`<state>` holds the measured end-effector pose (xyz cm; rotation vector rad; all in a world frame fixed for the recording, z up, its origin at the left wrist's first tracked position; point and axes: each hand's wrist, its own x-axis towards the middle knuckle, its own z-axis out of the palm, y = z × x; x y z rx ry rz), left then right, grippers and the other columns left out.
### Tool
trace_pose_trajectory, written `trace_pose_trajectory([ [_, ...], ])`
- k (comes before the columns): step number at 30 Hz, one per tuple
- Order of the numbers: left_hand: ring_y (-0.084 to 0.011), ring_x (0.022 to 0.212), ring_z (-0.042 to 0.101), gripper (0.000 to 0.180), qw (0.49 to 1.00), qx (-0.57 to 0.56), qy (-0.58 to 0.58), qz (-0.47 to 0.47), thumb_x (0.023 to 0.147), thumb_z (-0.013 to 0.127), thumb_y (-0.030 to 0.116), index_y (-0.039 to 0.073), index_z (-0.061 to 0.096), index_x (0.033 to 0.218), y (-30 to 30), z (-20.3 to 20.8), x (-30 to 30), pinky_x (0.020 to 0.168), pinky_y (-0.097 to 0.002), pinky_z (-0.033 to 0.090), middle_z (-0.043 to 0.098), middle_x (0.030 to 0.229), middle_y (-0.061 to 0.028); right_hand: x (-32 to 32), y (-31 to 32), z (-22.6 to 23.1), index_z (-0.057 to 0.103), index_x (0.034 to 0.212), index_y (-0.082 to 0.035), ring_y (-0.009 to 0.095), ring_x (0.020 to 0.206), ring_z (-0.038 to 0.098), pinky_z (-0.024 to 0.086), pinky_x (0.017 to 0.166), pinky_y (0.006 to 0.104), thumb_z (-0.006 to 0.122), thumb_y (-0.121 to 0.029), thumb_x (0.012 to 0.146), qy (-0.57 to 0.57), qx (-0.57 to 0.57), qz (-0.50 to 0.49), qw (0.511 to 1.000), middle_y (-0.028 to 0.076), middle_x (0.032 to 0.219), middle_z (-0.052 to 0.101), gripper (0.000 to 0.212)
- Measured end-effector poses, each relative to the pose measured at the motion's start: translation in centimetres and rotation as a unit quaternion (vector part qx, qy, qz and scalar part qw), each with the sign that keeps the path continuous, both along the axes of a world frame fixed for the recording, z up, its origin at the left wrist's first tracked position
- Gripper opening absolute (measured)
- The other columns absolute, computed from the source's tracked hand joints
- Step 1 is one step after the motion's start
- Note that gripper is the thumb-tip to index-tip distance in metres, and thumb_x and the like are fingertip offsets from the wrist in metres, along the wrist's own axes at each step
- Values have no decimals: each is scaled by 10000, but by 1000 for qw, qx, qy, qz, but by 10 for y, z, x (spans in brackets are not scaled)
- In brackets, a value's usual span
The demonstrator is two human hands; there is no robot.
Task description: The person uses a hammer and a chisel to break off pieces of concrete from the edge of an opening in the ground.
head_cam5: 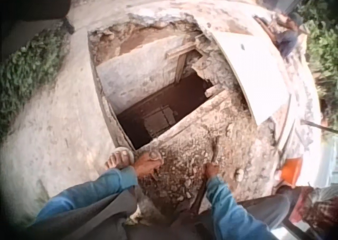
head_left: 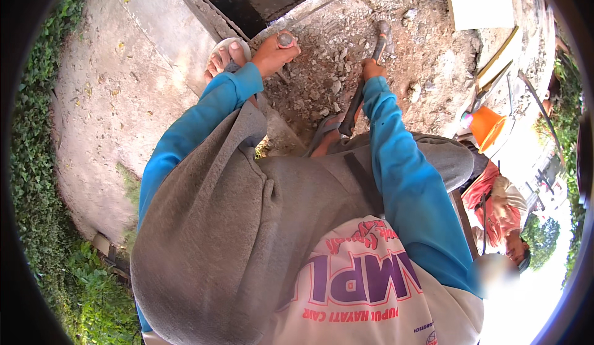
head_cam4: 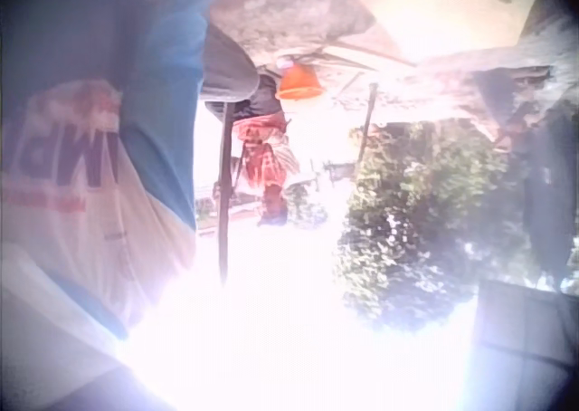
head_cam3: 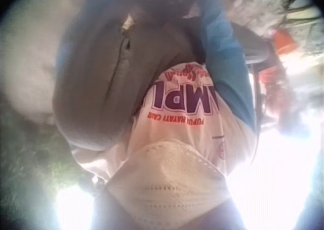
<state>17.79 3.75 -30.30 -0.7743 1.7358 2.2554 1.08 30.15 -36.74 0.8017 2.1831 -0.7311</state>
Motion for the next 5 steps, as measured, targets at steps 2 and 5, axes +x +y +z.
trace_pose_trajectory([
  [2,-128,689,515,147,1000,12,-8,4,819,654,160,69,543,850,-2,2,1,648,-323,426,557,747,-17,-9,4,27,586,1018,34,285,589,634,513,500,426,674,-196,755,-12,-179,-65,982,185,792,643,360],
  [5,-120,766,533,192,1000,-20,-9,7,832,679,202,72,565,917,-2,9,2,731,-307,445,581,841,-9,-13,0,57,581,1010,30,288,559,624,497,449,428,665,-201,783,-26,-288,-69,955,180,759,637,334],
])
